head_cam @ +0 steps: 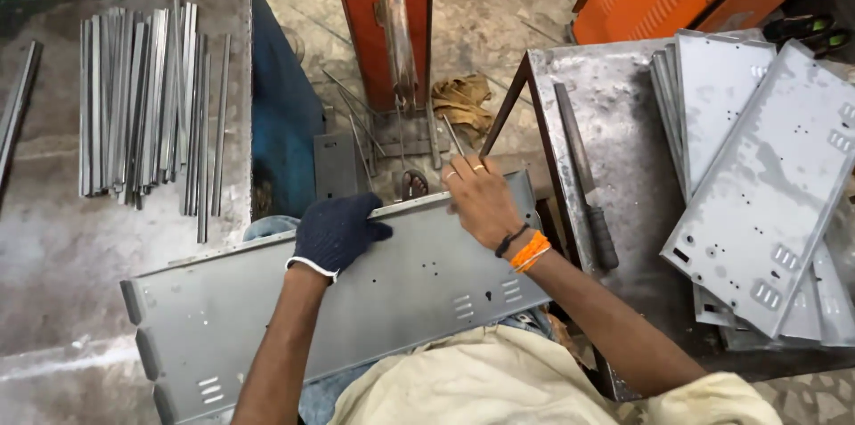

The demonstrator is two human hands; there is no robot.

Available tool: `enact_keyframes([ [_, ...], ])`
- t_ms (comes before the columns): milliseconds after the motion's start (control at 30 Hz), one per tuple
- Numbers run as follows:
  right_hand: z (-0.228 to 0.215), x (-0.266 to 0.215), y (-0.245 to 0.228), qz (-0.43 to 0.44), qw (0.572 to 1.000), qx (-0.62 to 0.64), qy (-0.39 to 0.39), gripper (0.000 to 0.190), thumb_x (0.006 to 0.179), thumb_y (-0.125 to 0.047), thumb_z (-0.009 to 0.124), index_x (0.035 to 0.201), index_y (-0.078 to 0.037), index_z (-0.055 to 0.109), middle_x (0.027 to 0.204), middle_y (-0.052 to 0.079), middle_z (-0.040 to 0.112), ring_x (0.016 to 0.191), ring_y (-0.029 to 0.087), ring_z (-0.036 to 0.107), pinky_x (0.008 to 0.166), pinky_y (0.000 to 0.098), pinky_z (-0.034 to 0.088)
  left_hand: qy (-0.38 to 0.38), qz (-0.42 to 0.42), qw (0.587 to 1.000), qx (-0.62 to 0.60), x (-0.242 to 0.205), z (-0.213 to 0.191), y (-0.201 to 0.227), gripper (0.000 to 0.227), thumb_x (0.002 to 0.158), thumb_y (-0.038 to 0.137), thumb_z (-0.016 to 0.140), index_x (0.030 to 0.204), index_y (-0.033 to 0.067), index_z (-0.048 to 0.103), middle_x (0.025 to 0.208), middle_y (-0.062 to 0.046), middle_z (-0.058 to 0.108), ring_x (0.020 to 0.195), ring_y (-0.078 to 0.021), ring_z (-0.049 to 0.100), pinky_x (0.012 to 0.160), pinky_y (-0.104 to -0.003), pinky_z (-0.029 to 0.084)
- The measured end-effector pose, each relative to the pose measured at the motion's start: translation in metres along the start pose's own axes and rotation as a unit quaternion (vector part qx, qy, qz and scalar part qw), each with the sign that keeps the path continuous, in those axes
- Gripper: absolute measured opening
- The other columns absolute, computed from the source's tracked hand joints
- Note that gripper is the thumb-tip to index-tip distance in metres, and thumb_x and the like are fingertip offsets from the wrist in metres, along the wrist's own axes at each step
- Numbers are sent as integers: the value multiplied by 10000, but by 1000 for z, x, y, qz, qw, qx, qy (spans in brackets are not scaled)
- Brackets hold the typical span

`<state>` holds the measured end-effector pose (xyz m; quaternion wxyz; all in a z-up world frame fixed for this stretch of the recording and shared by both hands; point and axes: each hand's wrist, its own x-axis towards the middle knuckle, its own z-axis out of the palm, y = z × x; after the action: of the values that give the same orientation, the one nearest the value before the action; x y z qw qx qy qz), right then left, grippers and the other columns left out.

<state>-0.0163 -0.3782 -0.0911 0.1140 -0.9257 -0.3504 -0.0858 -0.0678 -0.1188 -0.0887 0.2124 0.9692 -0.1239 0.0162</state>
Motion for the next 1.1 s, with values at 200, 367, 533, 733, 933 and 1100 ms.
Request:
enact_keyframes([
  [200, -3, 24, -15, 1, 997, 77, -24, 349, 798, -203, 779, 1079, -52, 637, 1138, 129, 657, 1014, 349, 651, 801, 474, 509, -37, -42, 998, 43, 4, 3, 2, 373, 745, 462, 818, 962, 167, 748, 832, -155, 742, 817, -386, 708, 737, -531, 531],
  [367, -5, 35, -13, 0, 966, 137, -220, 447, 903, -502, 742, 1030, -83, 652, 869, 120, 744, 894, 362, 696, 788, 511, 505, -42, -43, 998, 28, 7, 5, -6, 357, 729, 452, 818, 951, 179, 759, 835, -143, 744, 815, -384, 711, 731, -531, 534],
  [533, -28, -8, 83, 36, 984, 145, -96, 393, 823, -471, 765, 1006, -124, 785, 799, 158, 751, 743, 371, 716, 680, 478, 545, 18, -55, 998, 9, -5, 23, -39, 392, 744, 499, 805, 952, 170, 764, 848, -144, 744, 802, -389, 709, 708, -516, 542],
  [733, -12, -136, 147, 211, 972, 66, -79, 454, 810, -524, 739, 994, -115, 808, 746, 153, 731, 694, 333, 711, 660, 430, 534, 149, -222, 963, 29, -73, 28, -92, 279, 942, 445, 648, 982, 195, 764, 889, -128, 751, 803, -375, 706, 689, -514, 531],
  [933, 52, -139, 76, 236, 927, 287, -57, 374, 849, -409, 775, 920, -41, 779, 714, 124, 752, 663, 185, 662, 643, 356, 529, 225, -434, 867, 95, -208, 13, -181, 344, 1034, 421, 523, 1074, 195, 780, 1024, -134, 758, 934, -397, 702, 812, -533, 535],
  [1100, 57, -57, 7, 156, 929, 326, -79, 368, 865, -388, 767, 905, -23, 741, 672, 123, 705, 593, 158, 636, 586, 340, 503, 238, -559, 792, 53, -317, -54, -198, 450, 1058, 512, 533, 1164, 147, 774, 1122, -195, 735, 1057, -430, 673, 906, -535, 510],
])
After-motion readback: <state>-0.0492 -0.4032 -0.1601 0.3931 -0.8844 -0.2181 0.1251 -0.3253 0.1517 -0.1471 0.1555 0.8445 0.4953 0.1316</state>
